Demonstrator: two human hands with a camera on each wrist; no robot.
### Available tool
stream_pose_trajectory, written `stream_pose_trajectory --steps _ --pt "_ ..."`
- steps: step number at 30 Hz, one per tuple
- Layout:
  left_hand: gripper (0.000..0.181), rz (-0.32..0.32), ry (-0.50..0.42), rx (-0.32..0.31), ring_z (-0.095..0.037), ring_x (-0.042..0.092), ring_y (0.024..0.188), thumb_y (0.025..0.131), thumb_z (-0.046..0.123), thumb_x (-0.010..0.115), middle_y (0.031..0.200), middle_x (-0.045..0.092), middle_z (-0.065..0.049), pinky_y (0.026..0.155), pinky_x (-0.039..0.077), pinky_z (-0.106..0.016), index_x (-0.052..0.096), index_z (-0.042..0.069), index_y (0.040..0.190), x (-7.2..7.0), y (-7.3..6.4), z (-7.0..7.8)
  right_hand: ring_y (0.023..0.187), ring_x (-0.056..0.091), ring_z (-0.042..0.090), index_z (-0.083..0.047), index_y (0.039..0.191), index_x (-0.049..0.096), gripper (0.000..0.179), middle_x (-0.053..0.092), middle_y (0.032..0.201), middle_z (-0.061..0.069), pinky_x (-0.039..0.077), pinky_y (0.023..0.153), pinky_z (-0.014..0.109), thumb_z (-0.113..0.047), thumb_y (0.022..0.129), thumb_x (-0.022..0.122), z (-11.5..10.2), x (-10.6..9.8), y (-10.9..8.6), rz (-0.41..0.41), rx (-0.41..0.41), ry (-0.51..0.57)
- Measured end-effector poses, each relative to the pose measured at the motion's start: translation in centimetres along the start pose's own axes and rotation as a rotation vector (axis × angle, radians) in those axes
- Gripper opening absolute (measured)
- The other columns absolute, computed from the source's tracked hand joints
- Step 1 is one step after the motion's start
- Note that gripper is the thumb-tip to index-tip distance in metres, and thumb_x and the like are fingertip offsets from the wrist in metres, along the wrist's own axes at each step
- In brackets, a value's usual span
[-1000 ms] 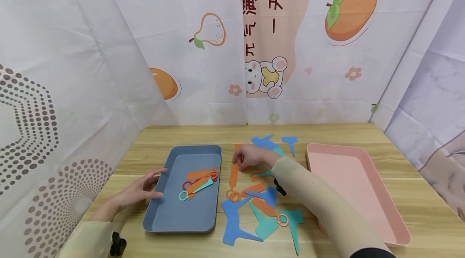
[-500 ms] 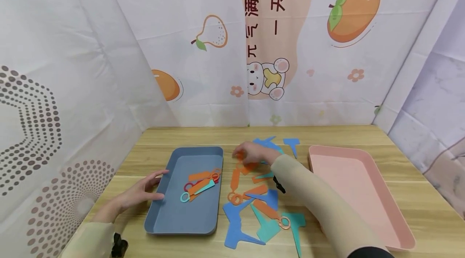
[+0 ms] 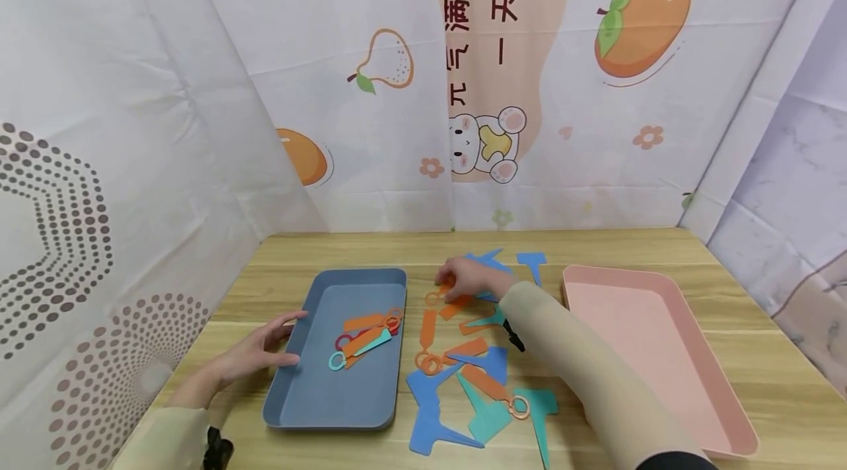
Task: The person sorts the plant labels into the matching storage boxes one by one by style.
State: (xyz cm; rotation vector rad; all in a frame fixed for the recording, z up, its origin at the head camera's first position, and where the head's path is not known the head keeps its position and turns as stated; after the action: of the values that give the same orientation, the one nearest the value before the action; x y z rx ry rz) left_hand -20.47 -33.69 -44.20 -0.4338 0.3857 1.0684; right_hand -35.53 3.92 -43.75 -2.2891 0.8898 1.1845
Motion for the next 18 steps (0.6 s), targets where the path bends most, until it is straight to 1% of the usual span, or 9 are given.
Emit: stream_pose_trajectory --steps 1,2,5,7,8,10,14,16,18 --pt "0.076 0.005 0.0 -0.007 -0.051 0.025 0.136 0.091 0.015 0.069 0.15 0.025 -0.032 0.103 0.03 -0.053 0.024 0.004 0.152 0.01 -0.02 -0.07 0.091 0.053 0.019 -0.004 0.108 0.07 0.027 0.059 0.104 0.005 0.045 0.086 0.034 -0.008 0.082 0.078 0.11 -0.12 -0.05 -0.004 0.009 -0.002" --pt "0.076 0.002 0.004 0.002 -0.052 0.025 0.135 0.091 0.015 0.069 0.15 0.026 -0.033 0.102 0.032 -0.049 0.024 0.003 0.151 0.02 -0.06 -0.06 0.09 0.052 0.018 -0.005 0.106 0.07 0.026 0.058 0.103 0.004 0.045 0.086 0.034 -0.006 0.082 0.078 0.23 -0.21 -0.06 -0.008 0.017 -0.005" --pt "0.075 -0.005 -0.007 0.024 -0.053 0.026 0.134 0.092 0.013 0.068 0.149 0.027 -0.035 0.098 0.038 -0.031 0.023 0.001 0.151 0.02 -0.16 -0.05 0.087 0.053 0.016 -0.005 0.098 0.07 0.018 0.06 0.097 0.002 0.046 0.082 0.032 -0.001 0.082 0.076 0.48 -0.43 -0.09 -0.021 0.04 0.014" --pt "0.075 -0.011 -0.018 0.039 -0.054 0.027 0.133 0.092 0.012 0.068 0.148 0.027 -0.036 0.093 0.038 -0.021 0.023 0.0 0.151 0.01 -0.21 -0.01 0.084 0.054 0.015 -0.005 0.094 0.069 0.014 0.062 0.092 0.001 0.047 0.079 0.03 0.0 0.082 0.076 0.56 -0.48 -0.09 -0.03 0.044 0.037" --pt "0.075 -0.015 -0.022 0.048 -0.054 0.026 0.133 0.092 0.011 0.067 0.147 0.027 -0.036 0.092 0.038 -0.019 0.023 -0.001 0.15 0.02 -0.22 0.03 0.082 0.054 0.014 -0.005 0.092 0.069 0.013 0.062 0.09 0.0 0.048 0.077 0.029 0.0 0.082 0.075 0.58 -0.48 -0.09 -0.034 0.047 0.049" --pt "0.075 -0.015 -0.031 0.049 -0.054 0.026 0.133 0.092 0.011 0.068 0.148 0.027 -0.036 0.09 0.038 -0.016 0.023 -0.001 0.15 0.04 -0.23 0.1 0.079 0.054 0.013 -0.005 0.089 0.068 0.012 0.063 0.087 0.0 0.048 0.074 0.027 0.001 0.082 0.076 0.62 -0.51 -0.13 -0.041 0.06 0.068" --pt "0.075 -0.02 -0.041 0.051 -0.055 0.025 0.133 0.092 0.01 0.067 0.148 0.024 -0.037 0.09 0.037 -0.016 0.021 -0.002 0.151 0.09 -0.2 0.32 0.073 0.05 0.015 -0.005 0.086 0.064 0.013 0.059 0.083 0.001 0.045 0.066 0.027 0.001 0.082 0.076 0.71 -0.48 -0.24 -0.054 0.101 0.104" --pt "0.075 -0.022 -0.045 0.05 -0.055 0.024 0.134 0.092 0.01 0.067 0.149 0.023 -0.037 0.091 0.037 -0.016 0.021 -0.003 0.15 0.09 -0.2 0.42 0.07 0.049 0.015 -0.005 0.085 0.062 0.015 0.057 0.081 0.002 0.043 0.062 0.027 0.002 0.082 0.075 0.75 -0.4 -0.28 -0.057 0.103 0.119" --pt "0.075 -0.022 -0.045 0.049 -0.055 0.024 0.134 0.092 0.01 0.067 0.149 0.023 -0.037 0.091 0.037 -0.016 0.02 -0.004 0.15 0.08 -0.21 0.5 0.069 0.047 0.015 -0.007 0.084 0.06 0.016 0.056 0.08 0.002 0.042 0.061 0.026 0.002 0.083 0.074 0.83 -0.35 -0.3 -0.049 0.086 0.123"
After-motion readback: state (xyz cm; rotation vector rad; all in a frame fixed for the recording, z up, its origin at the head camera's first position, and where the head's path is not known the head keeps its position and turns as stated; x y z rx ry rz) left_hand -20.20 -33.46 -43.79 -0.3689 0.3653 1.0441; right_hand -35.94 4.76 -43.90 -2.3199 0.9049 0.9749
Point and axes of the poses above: each hand's wrist, its own y-axis towards the middle knuckle, its own x-axis out of the palm, z = x × y, the point moved 4 cm from there along y, towards the middle knuckle
